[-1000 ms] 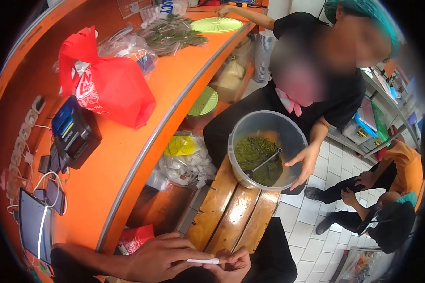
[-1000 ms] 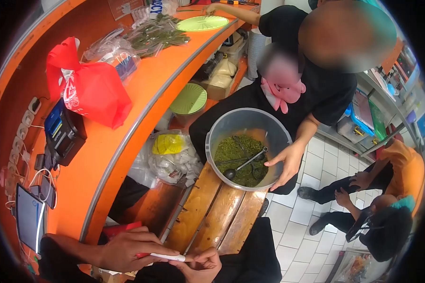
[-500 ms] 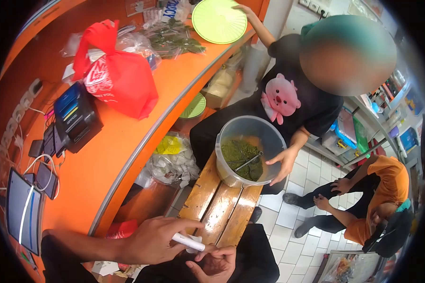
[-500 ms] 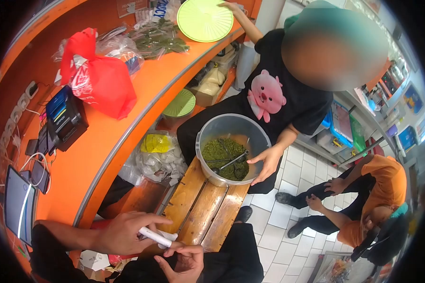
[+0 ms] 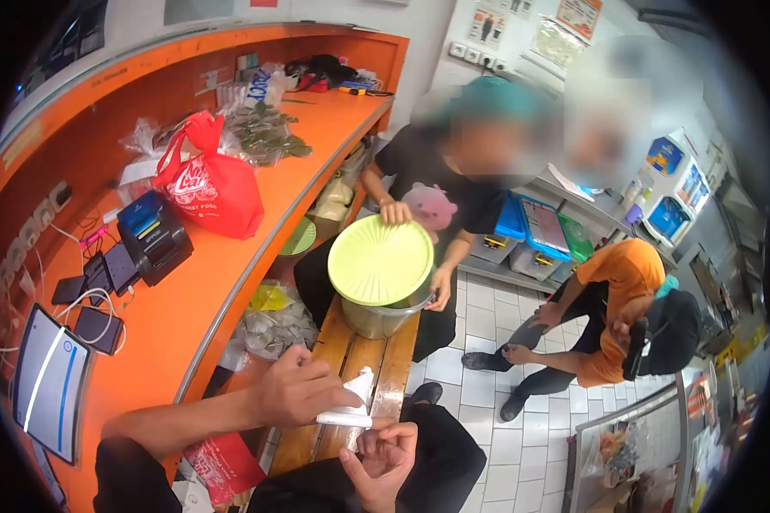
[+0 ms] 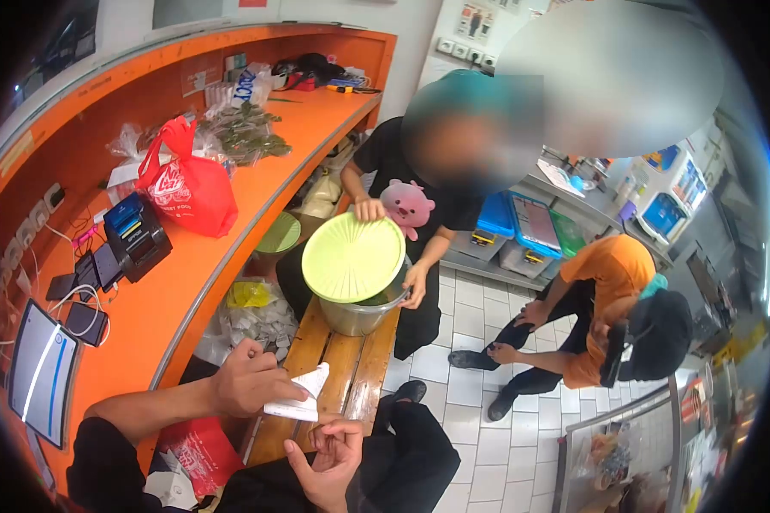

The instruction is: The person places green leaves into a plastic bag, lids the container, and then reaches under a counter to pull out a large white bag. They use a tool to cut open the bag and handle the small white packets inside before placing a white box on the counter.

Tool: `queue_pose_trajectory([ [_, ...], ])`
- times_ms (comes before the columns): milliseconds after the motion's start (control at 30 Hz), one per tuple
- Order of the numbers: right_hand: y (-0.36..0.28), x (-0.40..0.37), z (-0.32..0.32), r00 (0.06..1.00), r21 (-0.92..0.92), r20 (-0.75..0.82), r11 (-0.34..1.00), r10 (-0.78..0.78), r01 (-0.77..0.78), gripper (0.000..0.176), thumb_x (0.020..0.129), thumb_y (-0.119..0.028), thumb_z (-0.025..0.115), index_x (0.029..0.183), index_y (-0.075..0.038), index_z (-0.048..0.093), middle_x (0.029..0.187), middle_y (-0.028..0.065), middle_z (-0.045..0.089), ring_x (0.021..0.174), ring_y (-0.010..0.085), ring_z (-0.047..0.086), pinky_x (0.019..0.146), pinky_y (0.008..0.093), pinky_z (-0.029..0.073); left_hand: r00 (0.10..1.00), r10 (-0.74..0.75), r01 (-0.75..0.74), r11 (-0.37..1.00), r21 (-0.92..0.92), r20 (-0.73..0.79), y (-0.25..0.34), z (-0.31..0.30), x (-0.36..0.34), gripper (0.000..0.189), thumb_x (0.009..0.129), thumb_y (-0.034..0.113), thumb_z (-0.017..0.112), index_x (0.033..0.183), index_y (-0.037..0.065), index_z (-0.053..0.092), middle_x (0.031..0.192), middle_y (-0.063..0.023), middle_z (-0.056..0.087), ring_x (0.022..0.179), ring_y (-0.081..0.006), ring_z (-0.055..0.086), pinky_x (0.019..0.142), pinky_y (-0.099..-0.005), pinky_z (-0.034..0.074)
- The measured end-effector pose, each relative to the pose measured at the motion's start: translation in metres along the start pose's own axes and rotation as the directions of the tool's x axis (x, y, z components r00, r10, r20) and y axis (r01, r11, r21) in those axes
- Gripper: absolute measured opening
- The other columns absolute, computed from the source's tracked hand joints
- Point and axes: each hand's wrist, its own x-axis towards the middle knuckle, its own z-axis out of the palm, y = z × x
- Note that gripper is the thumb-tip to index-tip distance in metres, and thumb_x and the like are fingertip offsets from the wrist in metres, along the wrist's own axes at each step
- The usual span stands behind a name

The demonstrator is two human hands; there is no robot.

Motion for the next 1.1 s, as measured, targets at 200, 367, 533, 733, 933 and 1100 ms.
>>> queue_pose_trajectory([
  [200,-0.026,-0.014,0.022,0.999,0.076,-0.005,0.996,-0.051,0.051,0.048,0.072,0.014,0.073,0.103,-0.007,0.041,0.092,0.0037,0.046,0.077,0.0085,0.040,0.070,0.0230,0.036,0.988,0.153,-0.152,0.987,0.054,-0.023,0.012,0.000,-0.001,0.021,0.080,0.019,0.066,0.100,0.020,0.067,0.080,0.0091,0.058,0.070,-0.0089,0.051,0.068,-0.0317,0.036],
  [367,-0.038,-0.016,0.020,0.997,0.235,-0.080,0.971,-0.024,0.042,0.039,0.079,0.015,0.066,0.102,-0.005,0.041,0.093,0.0038,0.049,0.077,0.0056,0.050,0.067,0.0184,0.044,0.965,0.259,-0.260,0.965,-0.038,-0.044,0.031,-0.006,0.003,0.013,0.078,0.022,0.068,0.091,0.024,0.068,0.084,0.0114,0.061,0.072,-0.0092,0.051,0.070,-0.0305,0.038],
  [533,-0.051,-0.007,0.012,0.972,0.125,-0.218,0.990,0.088,-0.061,0.038,0.081,0.014,0.067,0.100,-0.006,0.041,0.086,0.0026,0.054,0.071,0.0027,0.053,0.063,0.0157,0.042,0.943,0.329,-0.326,0.943,0.067,-0.043,0.014,-0.014,-0.002,0.010,0.076,0.024,0.070,0.085,0.025,0.067,0.088,0.0148,0.064,0.071,-0.0089,0.050,0.071,-0.0294,0.037],
  [733,-0.033,0.002,-0.027,0.959,-0.004,-0.280,0.999,0.040,-0.043,0.032,0.081,0.015,0.066,0.096,-0.005,0.046,0.078,0.0003,0.056,0.065,0.0016,0.050,0.059,0.0155,0.037,0.965,0.261,-0.253,0.948,0.193,-0.017,-0.011,-0.012,-0.008,0.011,0.073,0.026,0.073,0.080,0.024,0.064,0.085,0.0141,0.062,0.070,-0.0100,0.048,0.068,-0.0295,0.034],
  [933,-0.038,0.009,-0.054,0.944,-0.076,-0.330,0.996,0.008,-0.035,0.032,0.071,0.016,0.058,0.090,-0.006,0.045,0.078,0.0016,0.049,0.064,0.0066,0.047,0.061,0.0185,0.039,1.000,0.008,-0.009,0.960,0.281,0.004,-0.030,-0.010,-0.006,0.019,0.072,0.024,0.074,0.082,0.017,0.060,0.079,0.0044,0.051,0.073,-0.0149,0.047,0.067,-0.0327,0.034],
  [1100,-0.044,0.011,-0.070,0.949,0.012,-0.304,0.996,-0.083,0.091,0.034,0.069,0.016,0.055,0.087,-0.008,0.040,0.076,-0.0001,0.043,0.064,0.0078,0.044,0.061,0.0201,0.038,0.973,-0.197,0.176,0.971,0.162,0.124,-0.042,0.000,-0.010,0.015,0.075,0.016,0.068,0.083,0.014,0.056,0.080,0.0008,0.052,0.075,-0.0187,0.051,0.067,-0.0345,0.035],
])
